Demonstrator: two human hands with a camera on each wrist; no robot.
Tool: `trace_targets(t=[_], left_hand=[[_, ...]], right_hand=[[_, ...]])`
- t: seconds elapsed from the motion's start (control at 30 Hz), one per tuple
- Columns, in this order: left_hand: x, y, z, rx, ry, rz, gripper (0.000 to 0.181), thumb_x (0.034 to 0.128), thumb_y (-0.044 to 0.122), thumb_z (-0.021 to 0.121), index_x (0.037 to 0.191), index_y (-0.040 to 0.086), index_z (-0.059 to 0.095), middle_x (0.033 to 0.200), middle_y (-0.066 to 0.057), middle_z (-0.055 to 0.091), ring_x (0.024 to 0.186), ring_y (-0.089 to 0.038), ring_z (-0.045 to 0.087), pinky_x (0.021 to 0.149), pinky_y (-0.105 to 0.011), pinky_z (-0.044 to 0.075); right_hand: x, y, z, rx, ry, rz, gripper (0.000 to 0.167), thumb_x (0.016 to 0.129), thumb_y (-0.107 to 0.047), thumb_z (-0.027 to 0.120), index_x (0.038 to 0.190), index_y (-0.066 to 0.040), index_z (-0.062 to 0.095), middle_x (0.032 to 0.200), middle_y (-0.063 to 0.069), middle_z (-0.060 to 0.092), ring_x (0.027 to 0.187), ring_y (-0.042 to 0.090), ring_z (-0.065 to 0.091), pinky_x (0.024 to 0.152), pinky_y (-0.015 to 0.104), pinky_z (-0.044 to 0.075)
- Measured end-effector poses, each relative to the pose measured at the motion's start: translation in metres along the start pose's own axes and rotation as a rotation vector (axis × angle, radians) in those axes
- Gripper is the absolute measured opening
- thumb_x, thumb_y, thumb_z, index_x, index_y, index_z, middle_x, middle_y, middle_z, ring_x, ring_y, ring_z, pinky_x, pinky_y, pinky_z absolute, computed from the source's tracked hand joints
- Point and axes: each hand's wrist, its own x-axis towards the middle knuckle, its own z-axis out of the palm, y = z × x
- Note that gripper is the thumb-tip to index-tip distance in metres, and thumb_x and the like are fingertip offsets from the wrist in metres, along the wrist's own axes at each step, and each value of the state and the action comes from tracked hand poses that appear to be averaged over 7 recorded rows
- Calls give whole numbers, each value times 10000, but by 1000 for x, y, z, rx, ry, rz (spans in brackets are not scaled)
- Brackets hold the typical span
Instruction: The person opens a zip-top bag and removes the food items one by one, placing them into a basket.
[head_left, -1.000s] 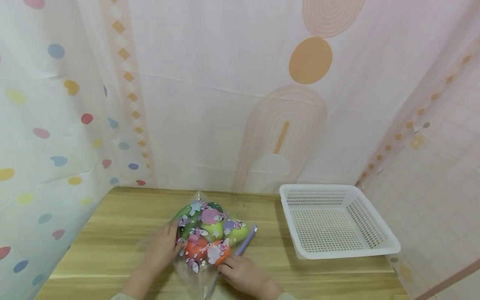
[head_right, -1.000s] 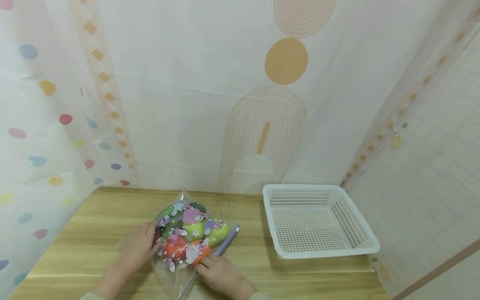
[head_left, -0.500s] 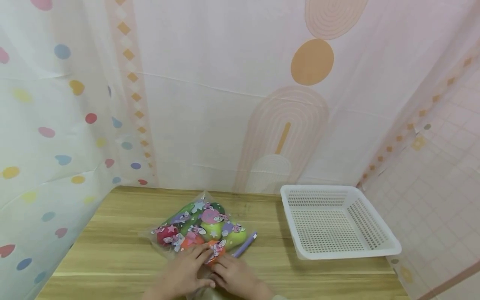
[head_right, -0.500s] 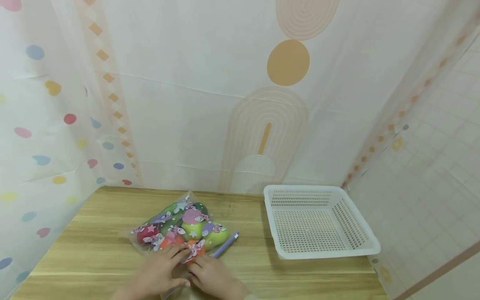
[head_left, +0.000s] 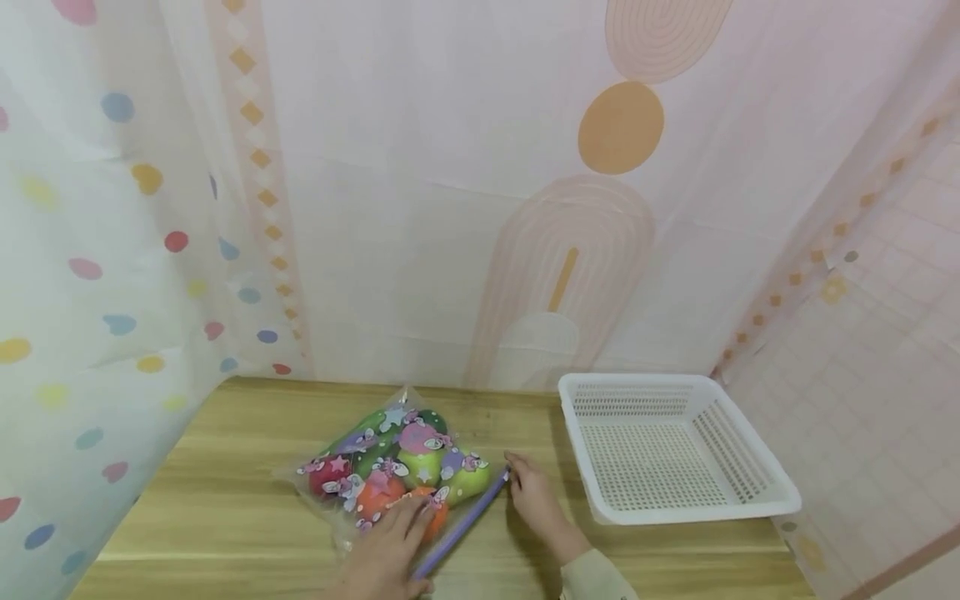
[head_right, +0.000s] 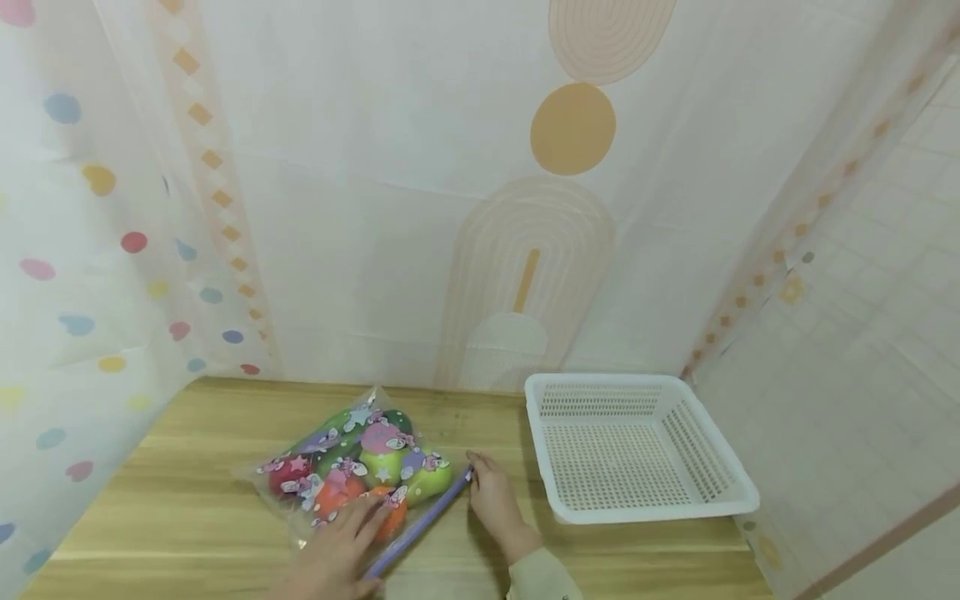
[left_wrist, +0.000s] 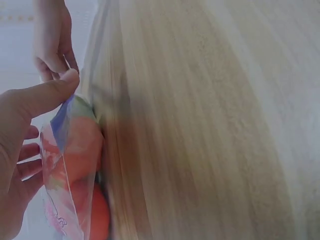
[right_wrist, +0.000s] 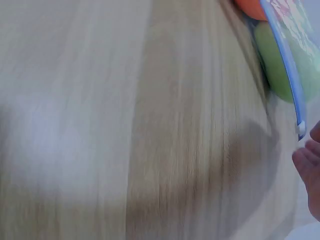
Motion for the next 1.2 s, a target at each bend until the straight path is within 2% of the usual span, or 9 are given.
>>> trace_targets(t=[0.13, 0.33, 0.43, 0.53, 0.67, 0.77, 0.87, 1.0, 1.2], left_hand=[[-3, -1, 1, 65, 31, 26, 852, 641, 440, 801, 1298, -5, 490, 1339, -184, 444, 1200, -365, 445, 930, -501, 460], [-7, -10, 6, 185, 182, 123, 832, 593, 396, 822, 1252, -21, 533, 1299, -167, 499, 1142, -321, 507, 918, -447, 477], [-9, -14, 7, 188, 203, 118, 782, 616, 324, 816, 1261, -13, 529, 1298, -147, 507, 1138, -304, 514, 903, -446, 487], [-11, -15, 6, 149, 185, 83, 725, 646, 227, 793, 1268, -28, 522, 1303, -151, 507, 1153, -310, 508, 916, -452, 482], [-13, -11, 4, 72, 99, -10, 668, 705, 160, 749, 1284, -56, 494, 1341, -175, 468, 1208, -335, 460, 963, -479, 442], [-13, -10, 3, 47, 71, -60, 636, 748, 160, 722, 1291, -65, 478, 1365, -187, 440, 1229, -352, 436, 956, -529, 428], [-13, -11, 4, 63, 120, -43, 619, 742, 169, 731, 1265, -71, 502, 1352, -192, 458, 1207, -355, 457, 923, -541, 447], [-14, -19, 8, 117, 216, 15, 616, 699, 184, 769, 1217, -66, 552, 1306, -176, 510, 1157, -328, 506, 908, -497, 473], [-10, -29, 7, 162, 283, 4, 643, 702, 233, 775, 1233, -54, 551, 1288, -166, 534, 1127, -327, 533, 931, -490, 462]], right_hand=[[-1, 2, 3, 72, -8, 43, 294, 817, 144, 549, 1093, 57, 600, 1035, 205, 647, 942, 322, 632, 804, 374, 548], [-4, 7, 5, 124, 85, 44, 249, 744, 188, 575, 927, 25, 618, 894, 124, 645, 824, 254, 632, 722, 300, 560], [-7, 7, 3, 131, 110, 24, 245, 702, 187, 602, 878, 18, 621, 840, 97, 640, 758, 200, 619, 664, 267, 553], [-12, 5, -2, 151, 87, 16, 242, 684, 177, 614, 874, 29, 626, 834, 99, 640, 745, 190, 616, 653, 248, 549], [-20, 1, -9, 179, 15, -6, 243, 701, 170, 623, 911, 49, 619, 881, 128, 630, 780, 245, 626, 690, 250, 559], [-27, 0, -10, 115, 1, -72, 244, 714, 141, 661, 926, 27, 619, 899, 115, 623, 795, 245, 621, 707, 244, 558], [-34, 1, -9, 14, 35, -176, 258, 704, 95, 715, 924, -6, 626, 893, 81, 623, 796, 206, 612, 710, 229, 552], [-42, 5, -8, -94, 98, -342, 275, 698, 27, 761, 932, -45, 635, 910, 34, 612, 826, 162, 605, 743, 209, 540], [-46, 3, -9, -124, 159, -526, 225, 747, -37, 729, 950, -66, 638, 933, 7, 612, 841, 135, 603, 793, 179, 512]])
